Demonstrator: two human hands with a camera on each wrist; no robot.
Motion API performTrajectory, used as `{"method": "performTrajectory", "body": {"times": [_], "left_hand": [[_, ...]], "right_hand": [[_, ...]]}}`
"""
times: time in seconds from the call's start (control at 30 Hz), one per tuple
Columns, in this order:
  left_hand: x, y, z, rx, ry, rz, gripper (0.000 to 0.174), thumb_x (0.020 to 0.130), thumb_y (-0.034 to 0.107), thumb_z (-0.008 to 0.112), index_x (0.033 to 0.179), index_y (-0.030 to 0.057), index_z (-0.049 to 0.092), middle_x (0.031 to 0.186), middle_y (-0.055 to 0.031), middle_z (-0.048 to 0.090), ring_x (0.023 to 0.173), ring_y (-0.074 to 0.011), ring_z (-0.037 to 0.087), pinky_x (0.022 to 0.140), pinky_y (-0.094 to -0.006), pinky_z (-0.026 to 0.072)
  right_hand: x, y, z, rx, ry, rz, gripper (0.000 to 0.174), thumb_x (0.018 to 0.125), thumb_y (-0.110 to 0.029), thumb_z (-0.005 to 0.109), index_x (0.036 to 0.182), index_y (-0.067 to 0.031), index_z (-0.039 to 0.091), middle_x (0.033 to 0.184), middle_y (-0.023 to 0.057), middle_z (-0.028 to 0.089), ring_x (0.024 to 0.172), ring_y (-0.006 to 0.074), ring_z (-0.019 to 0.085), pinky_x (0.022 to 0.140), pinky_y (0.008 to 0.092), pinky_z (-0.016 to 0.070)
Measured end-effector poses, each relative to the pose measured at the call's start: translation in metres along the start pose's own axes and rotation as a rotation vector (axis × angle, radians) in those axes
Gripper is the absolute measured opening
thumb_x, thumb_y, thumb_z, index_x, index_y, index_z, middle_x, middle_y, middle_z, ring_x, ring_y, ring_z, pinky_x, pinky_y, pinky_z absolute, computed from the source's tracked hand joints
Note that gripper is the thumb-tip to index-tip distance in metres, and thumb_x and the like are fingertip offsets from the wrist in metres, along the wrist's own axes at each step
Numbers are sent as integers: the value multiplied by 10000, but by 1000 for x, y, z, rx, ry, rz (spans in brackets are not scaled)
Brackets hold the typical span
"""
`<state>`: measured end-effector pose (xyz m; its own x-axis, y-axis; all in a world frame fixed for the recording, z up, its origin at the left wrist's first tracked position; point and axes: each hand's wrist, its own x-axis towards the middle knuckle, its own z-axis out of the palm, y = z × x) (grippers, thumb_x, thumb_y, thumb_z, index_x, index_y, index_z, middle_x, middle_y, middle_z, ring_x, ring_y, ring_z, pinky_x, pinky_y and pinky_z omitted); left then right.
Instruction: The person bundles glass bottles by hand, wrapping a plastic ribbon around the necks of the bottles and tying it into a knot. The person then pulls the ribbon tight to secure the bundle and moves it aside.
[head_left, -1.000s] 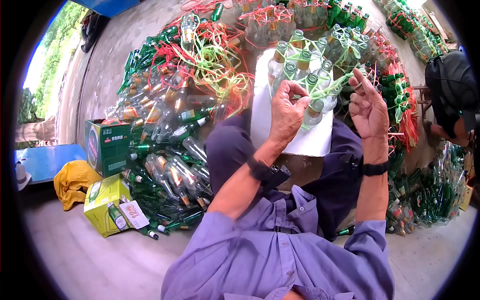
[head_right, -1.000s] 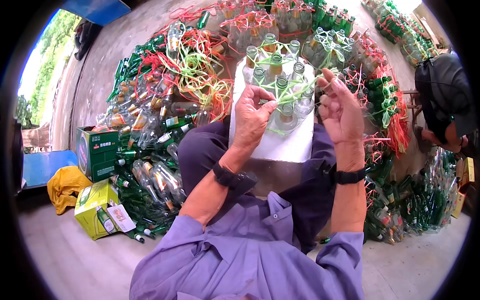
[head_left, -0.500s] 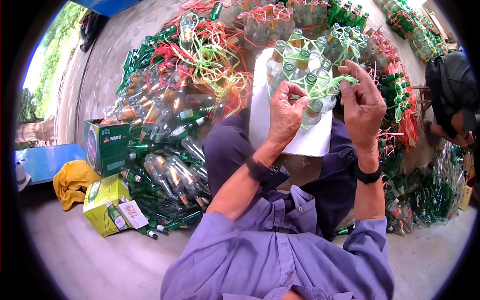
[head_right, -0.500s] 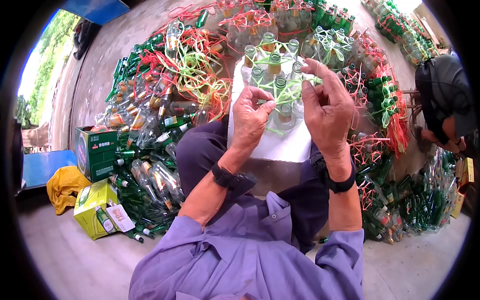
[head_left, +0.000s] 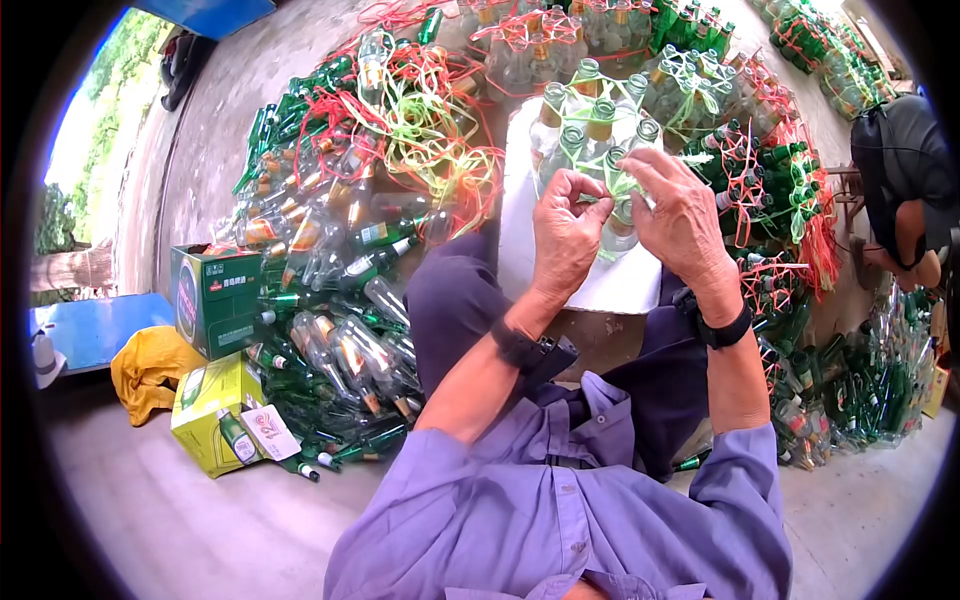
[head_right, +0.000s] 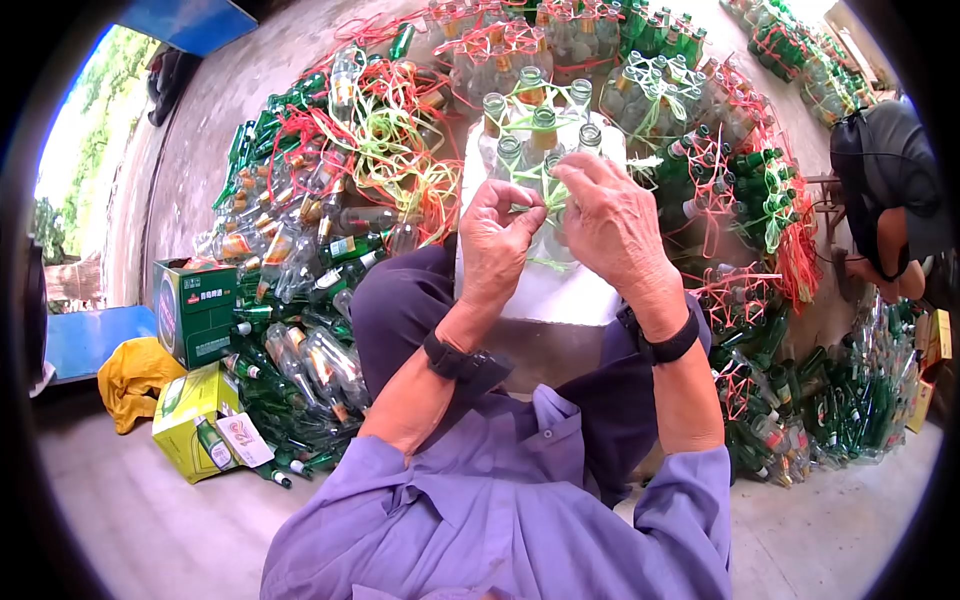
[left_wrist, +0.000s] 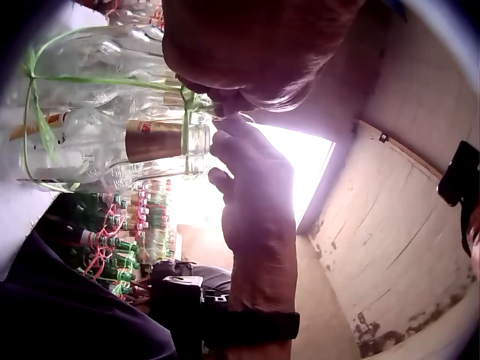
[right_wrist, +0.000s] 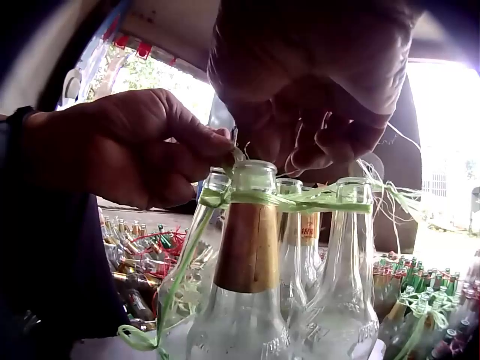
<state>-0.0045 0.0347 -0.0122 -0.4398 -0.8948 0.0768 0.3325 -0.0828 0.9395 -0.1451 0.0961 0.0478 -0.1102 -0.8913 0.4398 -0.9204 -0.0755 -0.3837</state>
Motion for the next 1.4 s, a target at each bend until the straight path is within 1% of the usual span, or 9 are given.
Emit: {"method": "performTrajectory", "body": {"times": [0.1, 0.23, 0.47, 0.57, 0.77, 1.13, 1.27, 1.33, 1.4], "left_hand": [[0, 0, -1, 6, -1, 9, 171, 892, -77, 674, 958, 35, 564, 912, -13, 614, 793, -56, 587, 726, -217, 511], [0, 3, -1, 18, -10, -36, 170, 894, -76, 674, 959, 37, 565, 917, -13, 618, 792, -51, 584, 718, -214, 506], [-3, 8, 0, 123, 1, -8, 161, 907, -63, 664, 968, 37, 554, 919, -11, 611, 779, -37, 568, 687, -204, 481], [-3, 5, 0, 142, 20, 49, 205, 902, -74, 673, 992, 64, 550, 949, -12, 637, 684, -2, 493, 581, -167, 397], [0, -2, 1, 136, 36, 58, 198, 908, -81, 658, 995, 58, 548, 945, -16, 623, 679, -20, 494, 580, -173, 401], [3, 2, 0, -7, 48, -56, 190, 905, -86, 655, 981, 59, 558, 935, -26, 647, 602, -8, 473, 476, -166, 345], [6, -2, -2, 63, 50, -49, 189, 904, -82, 659, 984, 58, 560, 939, -29, 646, 614, -37, 506, 507, -193, 398], [10, -3, -3, 250, -12, 152, 181, 902, -65, 670, 994, 45, 560, 939, -28, 649, 628, -82, 547, 566, -242, 464], [9, 3, -4, 422, -39, 182, 187, 894, -59, 678, 1002, 37, 559, 928, -34, 648, 634, -103, 564, 592, -262, 480]], "right_hand": [[-2, 12, 2, -173, -21, 107, 295, 793, -44, 637, 1082, -39, 696, 1121, 115, 670, 1009, 328, 661, 817, 434, 549], [2, 23, 1, -244, -120, 3, 211, 839, -77, 613, 1030, -32, 689, 985, 118, 675, 945, 315, 656, 764, 429, 538], [4, 29, 8, -135, -86, -9, 90, 844, -140, 665, 855, -58, 700, 837, 118, 652, 845, 314, 658, 717, 434, 523], [5, 21, 6, 7, -62, 29, 90, 820, -135, 694, 868, -62, 716, 785, 114, 651, 768, 322, 661, 697, 435, 518], [9, 16, -6, 190, -177, 83, 212, 790, -149, 733, 991, -92, 766, 789, 124, 685, 746, 323, 671, 694, 415, 529], [7, 21, 11, 307, -172, 66, 157, 771, -115, 715, 906, -56, 767, 777, 140, 689, 752, 340, 681, 693, 411, 535], [2, 25, 22, 393, -85, 73, 90, 779, -66, 696, 848, -25, 737, 768, 146, 680, 728, 336, 680, 663, 399, 533], [0, 24, 23, 447, -58, 101, 81, 778, -51, 695, 844, -18, 729, 762, 147, 677, 717, 334, 679, 653, 396, 532], [0, 22, 24, 502, -33, 129, 72, 778, -35, 693, 839, -11, 722, 756, 147, 674, 706, 333, 678, 643, 393, 531]]}}
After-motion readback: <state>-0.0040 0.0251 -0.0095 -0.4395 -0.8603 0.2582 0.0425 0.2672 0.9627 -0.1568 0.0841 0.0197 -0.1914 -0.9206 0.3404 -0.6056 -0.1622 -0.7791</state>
